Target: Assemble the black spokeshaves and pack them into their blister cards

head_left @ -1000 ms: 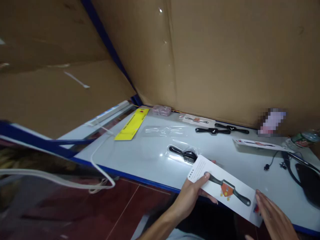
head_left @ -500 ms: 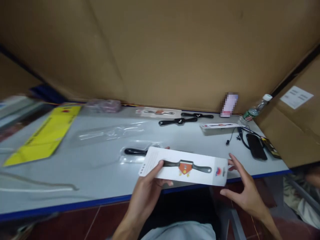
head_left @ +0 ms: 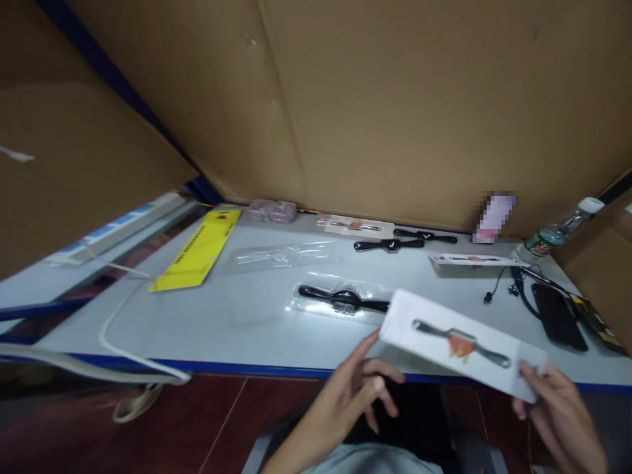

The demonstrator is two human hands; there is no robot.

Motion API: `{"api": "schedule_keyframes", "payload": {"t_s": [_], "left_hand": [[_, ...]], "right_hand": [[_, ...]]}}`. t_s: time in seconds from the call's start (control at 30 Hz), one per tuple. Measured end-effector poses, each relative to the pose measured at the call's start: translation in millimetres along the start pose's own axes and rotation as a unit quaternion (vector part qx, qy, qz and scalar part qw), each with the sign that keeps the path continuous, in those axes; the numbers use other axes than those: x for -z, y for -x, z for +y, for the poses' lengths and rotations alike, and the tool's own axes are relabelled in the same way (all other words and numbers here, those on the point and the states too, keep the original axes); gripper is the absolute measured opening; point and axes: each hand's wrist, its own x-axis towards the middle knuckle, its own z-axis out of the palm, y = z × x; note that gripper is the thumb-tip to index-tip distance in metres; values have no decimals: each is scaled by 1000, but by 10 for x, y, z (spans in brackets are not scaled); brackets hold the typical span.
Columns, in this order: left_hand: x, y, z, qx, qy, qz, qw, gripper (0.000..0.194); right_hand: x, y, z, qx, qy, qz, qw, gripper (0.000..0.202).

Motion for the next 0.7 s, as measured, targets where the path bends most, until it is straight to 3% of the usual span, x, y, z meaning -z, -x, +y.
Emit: {"api": "schedule_keyframes", "payload": {"t_s": [0.03, 0.07, 0.13, 0.17, 0.23, 0.3, 0.37, 0.5, 0.6, 0.7], "left_hand": [[136, 51, 80, -15, -88, 30, 996, 71], [290, 90, 174, -43, -177, 100, 978, 61], [619, 117, 369, -109, -360, 250, 892, 53], [776, 101, 454, -126, -453, 288, 834, 61], [1045, 32, 575, -92, -616, 298, 723, 76], [1236, -53, 627, -36, -703, 269, 657, 83], [1360, -122, 628, -10, -735, 229, 637, 83], [1500, -225, 579, -54, -734, 168, 656, 85], [1545, -311, 575, -75, -731, 158, 660, 84], [1534, -389, 628, -48, -740, 147, 654, 77]], "right_hand": [[129, -45, -16, 11, 3, 50, 999, 36], [243, -87, -33, 15, 12, 79, 997, 36], [397, -161, -65, 10, 31, 99, 995, 39], [431, -192, -77, 3, 39, 92, 995, 40], [431, -248, -89, -9, 47, 65, 997, 43], [383, -298, -90, -9, 54, 42, 998, 44], [339, -342, -83, 0, 66, 26, 997, 42], [327, -413, -74, 7, 110, 9, 994, 41], [326, -459, -95, 12, 153, 27, 988, 42], [296, -497, -127, 19, 189, 47, 981, 43]]}}
